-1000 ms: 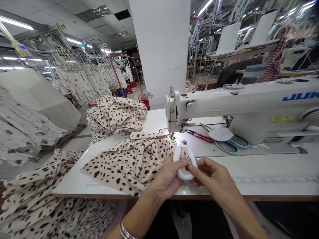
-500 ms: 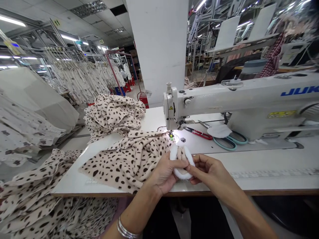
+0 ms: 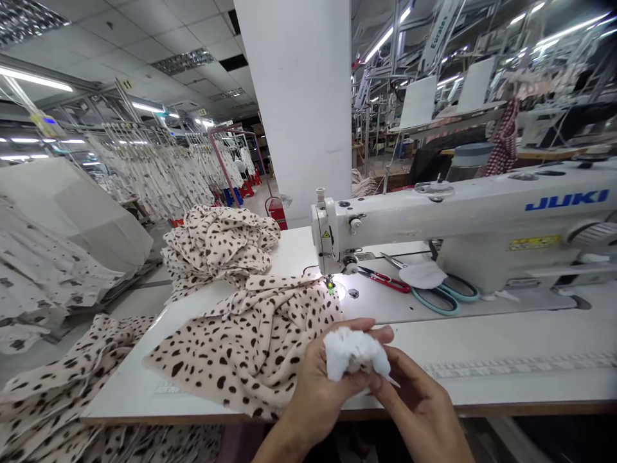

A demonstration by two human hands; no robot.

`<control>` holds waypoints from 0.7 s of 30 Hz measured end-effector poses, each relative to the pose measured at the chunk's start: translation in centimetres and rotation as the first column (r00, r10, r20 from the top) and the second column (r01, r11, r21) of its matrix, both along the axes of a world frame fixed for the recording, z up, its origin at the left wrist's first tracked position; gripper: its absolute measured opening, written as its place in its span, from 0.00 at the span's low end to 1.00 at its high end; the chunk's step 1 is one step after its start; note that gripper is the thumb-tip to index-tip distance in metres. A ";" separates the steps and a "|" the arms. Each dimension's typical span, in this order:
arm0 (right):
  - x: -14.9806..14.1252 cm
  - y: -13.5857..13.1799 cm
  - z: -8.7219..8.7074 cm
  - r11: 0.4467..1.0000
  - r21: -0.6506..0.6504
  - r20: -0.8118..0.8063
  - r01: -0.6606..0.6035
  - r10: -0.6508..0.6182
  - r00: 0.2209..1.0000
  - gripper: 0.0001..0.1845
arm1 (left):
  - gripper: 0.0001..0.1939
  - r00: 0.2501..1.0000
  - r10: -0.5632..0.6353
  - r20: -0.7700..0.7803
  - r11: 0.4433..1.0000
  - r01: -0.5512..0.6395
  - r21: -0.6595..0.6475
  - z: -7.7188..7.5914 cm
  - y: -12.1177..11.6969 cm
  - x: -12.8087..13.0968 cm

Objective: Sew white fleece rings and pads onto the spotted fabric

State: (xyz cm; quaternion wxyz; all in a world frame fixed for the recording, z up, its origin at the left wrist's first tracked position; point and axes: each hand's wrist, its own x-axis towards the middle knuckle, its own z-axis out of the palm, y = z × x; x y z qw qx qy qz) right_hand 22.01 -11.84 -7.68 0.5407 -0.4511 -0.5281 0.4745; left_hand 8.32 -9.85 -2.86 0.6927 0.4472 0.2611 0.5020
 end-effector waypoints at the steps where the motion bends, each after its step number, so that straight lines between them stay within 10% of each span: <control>1: -0.1 -0.2 -0.1 1.000 0.013 0.009 0.009 -0.009 1.000 0.19 | 0.21 0.999 0.008 -0.038 0.999 -0.007 0.046 0.1 -0.3 -0.1; 10: -0.1 -0.6 0.1 0.905 0.400 0.243 0.147 -0.259 0.935 0.03 | 0.17 0.985 0.131 -0.111 0.990 -0.135 -0.032 1.0 -0.9 0.3; 18: -0.4 -0.9 -0.5 0.650 0.725 0.339 0.228 -0.625 0.703 0.07 | 0.41 0.963 0.234 -0.135 0.958 -0.252 -0.134 0.3 -1.2 0.6; 21: -1.5 -1.1 -0.7 0.587 0.785 0.311 0.197 -0.648 0.695 0.11 | 0.35 0.987 0.150 -0.059 0.967 -0.158 -0.198 0.1 -1.6 1.1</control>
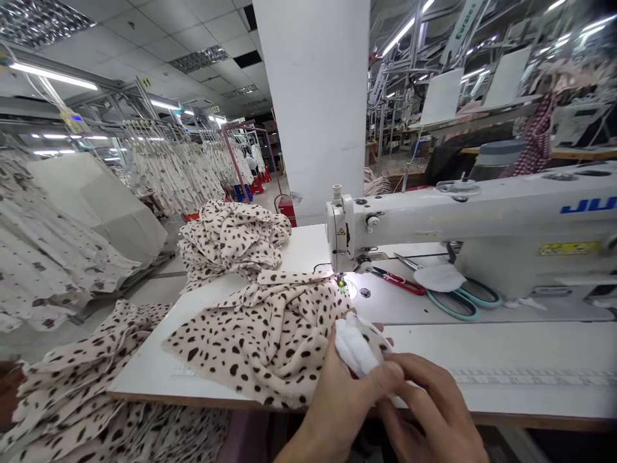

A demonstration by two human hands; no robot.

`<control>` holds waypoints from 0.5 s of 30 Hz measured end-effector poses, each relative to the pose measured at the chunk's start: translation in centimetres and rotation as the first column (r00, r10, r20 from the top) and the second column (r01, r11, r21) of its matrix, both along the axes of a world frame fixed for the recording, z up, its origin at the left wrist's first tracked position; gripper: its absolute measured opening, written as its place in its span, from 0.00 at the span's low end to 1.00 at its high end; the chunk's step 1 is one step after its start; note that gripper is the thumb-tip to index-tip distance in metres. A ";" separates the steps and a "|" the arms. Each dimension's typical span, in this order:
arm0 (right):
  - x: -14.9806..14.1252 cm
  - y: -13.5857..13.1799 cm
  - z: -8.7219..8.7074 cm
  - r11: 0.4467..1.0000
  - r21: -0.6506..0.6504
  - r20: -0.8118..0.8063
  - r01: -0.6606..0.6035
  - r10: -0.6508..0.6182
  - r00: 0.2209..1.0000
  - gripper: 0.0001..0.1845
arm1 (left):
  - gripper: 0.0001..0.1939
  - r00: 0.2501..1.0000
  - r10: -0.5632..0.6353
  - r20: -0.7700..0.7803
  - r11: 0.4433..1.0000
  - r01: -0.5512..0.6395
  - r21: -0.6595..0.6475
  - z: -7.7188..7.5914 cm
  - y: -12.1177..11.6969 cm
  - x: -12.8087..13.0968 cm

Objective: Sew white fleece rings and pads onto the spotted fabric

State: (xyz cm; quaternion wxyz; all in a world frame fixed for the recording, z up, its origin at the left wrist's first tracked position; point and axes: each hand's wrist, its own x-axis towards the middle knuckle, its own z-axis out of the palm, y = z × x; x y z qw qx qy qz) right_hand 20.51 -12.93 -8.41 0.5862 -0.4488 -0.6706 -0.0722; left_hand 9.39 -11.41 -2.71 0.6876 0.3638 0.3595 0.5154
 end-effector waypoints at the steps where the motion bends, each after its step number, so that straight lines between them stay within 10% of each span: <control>1: -0.4 -0.1 -0.1 1.000 0.010 -0.009 -0.005 0.005 1.000 0.11 | 0.31 0.999 -0.007 0.031 1.000 0.007 -0.005 0.1 0.0 0.1; 9: 0.4 -0.7 0.5 0.971 -0.111 -0.003 -0.210 0.211 0.978 0.11 | 0.33 0.936 -0.272 0.225 0.961 0.276 0.013 -1.1 3.2 -2.6; 15: 2.9 0.8 2.9 0.916 -0.380 -0.101 -0.130 0.099 0.990 0.09 | 0.40 0.877 -0.460 0.142 0.884 0.467 -0.021 -1.3 4.4 -3.6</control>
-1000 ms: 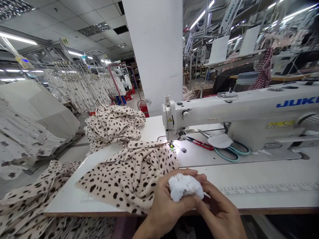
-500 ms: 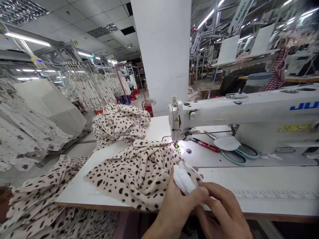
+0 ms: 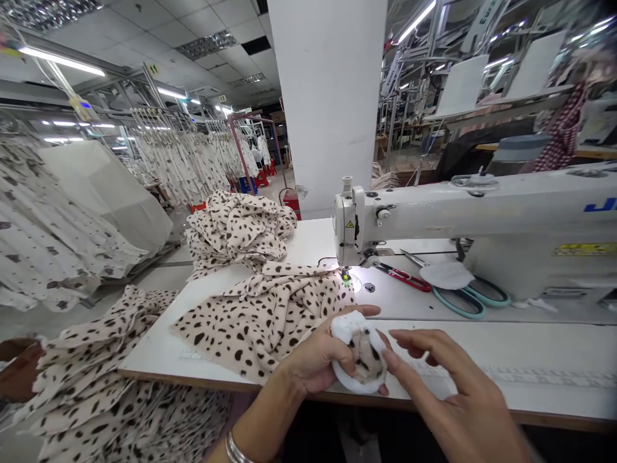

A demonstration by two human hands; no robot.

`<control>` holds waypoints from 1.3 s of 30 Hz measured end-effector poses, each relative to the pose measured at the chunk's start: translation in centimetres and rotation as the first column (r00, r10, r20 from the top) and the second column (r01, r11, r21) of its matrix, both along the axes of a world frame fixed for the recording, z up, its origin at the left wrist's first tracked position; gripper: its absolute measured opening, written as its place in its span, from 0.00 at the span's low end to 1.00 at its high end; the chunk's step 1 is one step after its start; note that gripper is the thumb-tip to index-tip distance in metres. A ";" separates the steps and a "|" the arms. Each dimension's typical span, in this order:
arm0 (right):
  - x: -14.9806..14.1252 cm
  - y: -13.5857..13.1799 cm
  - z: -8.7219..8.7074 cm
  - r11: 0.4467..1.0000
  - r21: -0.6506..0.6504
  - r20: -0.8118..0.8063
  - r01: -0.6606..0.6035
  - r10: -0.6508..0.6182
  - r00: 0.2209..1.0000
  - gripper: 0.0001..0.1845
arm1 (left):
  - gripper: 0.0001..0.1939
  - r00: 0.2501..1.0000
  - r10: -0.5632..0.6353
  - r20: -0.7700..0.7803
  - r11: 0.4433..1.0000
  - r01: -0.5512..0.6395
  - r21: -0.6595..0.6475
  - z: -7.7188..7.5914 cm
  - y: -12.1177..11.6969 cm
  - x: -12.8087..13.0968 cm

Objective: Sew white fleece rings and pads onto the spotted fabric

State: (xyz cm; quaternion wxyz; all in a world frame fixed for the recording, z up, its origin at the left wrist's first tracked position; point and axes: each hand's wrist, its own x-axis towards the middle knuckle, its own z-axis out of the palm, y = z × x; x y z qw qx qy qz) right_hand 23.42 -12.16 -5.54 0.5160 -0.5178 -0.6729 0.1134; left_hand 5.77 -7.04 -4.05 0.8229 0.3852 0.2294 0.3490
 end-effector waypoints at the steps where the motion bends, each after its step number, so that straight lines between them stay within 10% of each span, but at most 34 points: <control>1: -0.1 0.2 0.1 1.000 -0.009 0.001 -0.022 0.022 1.000 0.09 | 0.38 0.999 0.014 -0.043 1.000 -0.014 -0.007 0.2 0.0 0.1; 12: -0.3 0.7 0.3 0.914 -0.381 -0.308 -0.138 0.015 0.951 0.17 | 0.26 0.973 0.214 -0.082 0.974 -0.219 -0.064 0.1 -0.8 0.3; 18: -1.2 0.3 1.4 0.924 -0.299 -0.123 0.239 -0.286 0.950 0.18 | 0.24 0.923 0.384 -0.033 0.923 -0.382 0.054 -1.0 -1.7 2.5; 23: -3.2 0.3 1.3 0.976 -0.213 -0.144 -0.046 0.015 0.989 0.11 | 0.31 0.946 0.321 0.056 0.946 -0.323 0.033 -0.5 -2.3 3.2; 28: -2.0 -0.1 1.0 0.880 -0.285 -0.302 -0.379 0.293 0.907 0.14 | 0.29 0.962 0.267 0.055 0.964 -0.268 0.001 -0.4 -2.0 1.6; 34: -0.1 0.8 0.8 0.930 -0.338 -0.279 -0.146 0.049 0.959 0.18 | 0.26 0.945 0.324 0.038 0.939 -0.316 -0.137 -0.2 -1.1 1.4; 39: -0.2 2.2 1.0 0.846 -0.514 -0.165 -0.141 0.064 0.984 0.24 | 0.16 0.894 0.446 -0.029 0.850 -0.434 -0.298 1.0 -0.7 2.1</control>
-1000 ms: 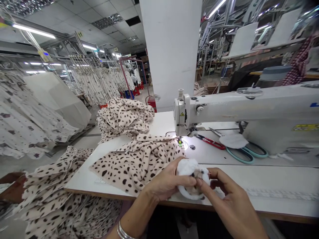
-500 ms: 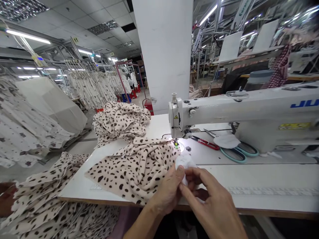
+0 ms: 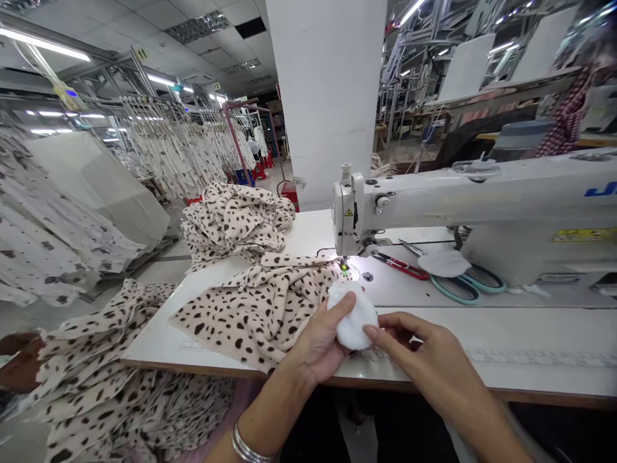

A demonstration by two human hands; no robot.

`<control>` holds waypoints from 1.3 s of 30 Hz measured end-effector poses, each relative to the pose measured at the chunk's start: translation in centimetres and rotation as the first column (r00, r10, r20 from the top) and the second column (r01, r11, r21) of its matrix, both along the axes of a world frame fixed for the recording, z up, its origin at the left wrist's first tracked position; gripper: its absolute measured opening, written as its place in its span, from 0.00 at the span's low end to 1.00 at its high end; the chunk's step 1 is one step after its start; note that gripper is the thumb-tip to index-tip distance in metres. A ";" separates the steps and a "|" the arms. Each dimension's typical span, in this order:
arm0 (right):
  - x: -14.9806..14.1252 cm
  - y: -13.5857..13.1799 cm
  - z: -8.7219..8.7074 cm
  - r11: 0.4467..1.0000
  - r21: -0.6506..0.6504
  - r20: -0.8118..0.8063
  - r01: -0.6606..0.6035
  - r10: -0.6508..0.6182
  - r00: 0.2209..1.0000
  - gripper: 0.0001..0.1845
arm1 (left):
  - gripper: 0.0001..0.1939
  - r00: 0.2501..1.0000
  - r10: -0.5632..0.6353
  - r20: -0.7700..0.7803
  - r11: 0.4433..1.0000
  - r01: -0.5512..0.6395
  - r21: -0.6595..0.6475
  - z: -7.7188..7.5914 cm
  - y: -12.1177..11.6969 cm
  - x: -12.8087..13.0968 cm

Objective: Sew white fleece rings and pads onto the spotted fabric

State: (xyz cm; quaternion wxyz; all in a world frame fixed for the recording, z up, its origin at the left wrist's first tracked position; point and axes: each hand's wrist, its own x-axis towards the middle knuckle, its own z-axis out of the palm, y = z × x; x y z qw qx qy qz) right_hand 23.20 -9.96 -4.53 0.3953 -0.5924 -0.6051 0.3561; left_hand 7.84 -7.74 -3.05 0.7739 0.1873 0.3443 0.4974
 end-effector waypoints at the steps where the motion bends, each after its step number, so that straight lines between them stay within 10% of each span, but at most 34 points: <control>1: -0.1 0.3 0.1 0.999 -0.020 -0.010 -0.035 0.035 0.999 0.24 | 0.14 1.000 0.018 -0.003 1.000 -0.018 -0.017 0.2 0.1 0.1; 12: -1.2 1.5 -0.5 0.983 -0.155 -0.491 -0.095 0.006 0.871 0.25 | 0.13 0.997 0.078 0.028 0.992 -0.075 -0.106 0.4 0.6 0.5; 39: -2.5 0.9 -1.6 0.994 -0.108 -0.533 0.016 -0.071 0.843 0.24 | 0.14 0.992 0.015 0.128 0.998 -0.022 0.056 -0.6 0.4 0.9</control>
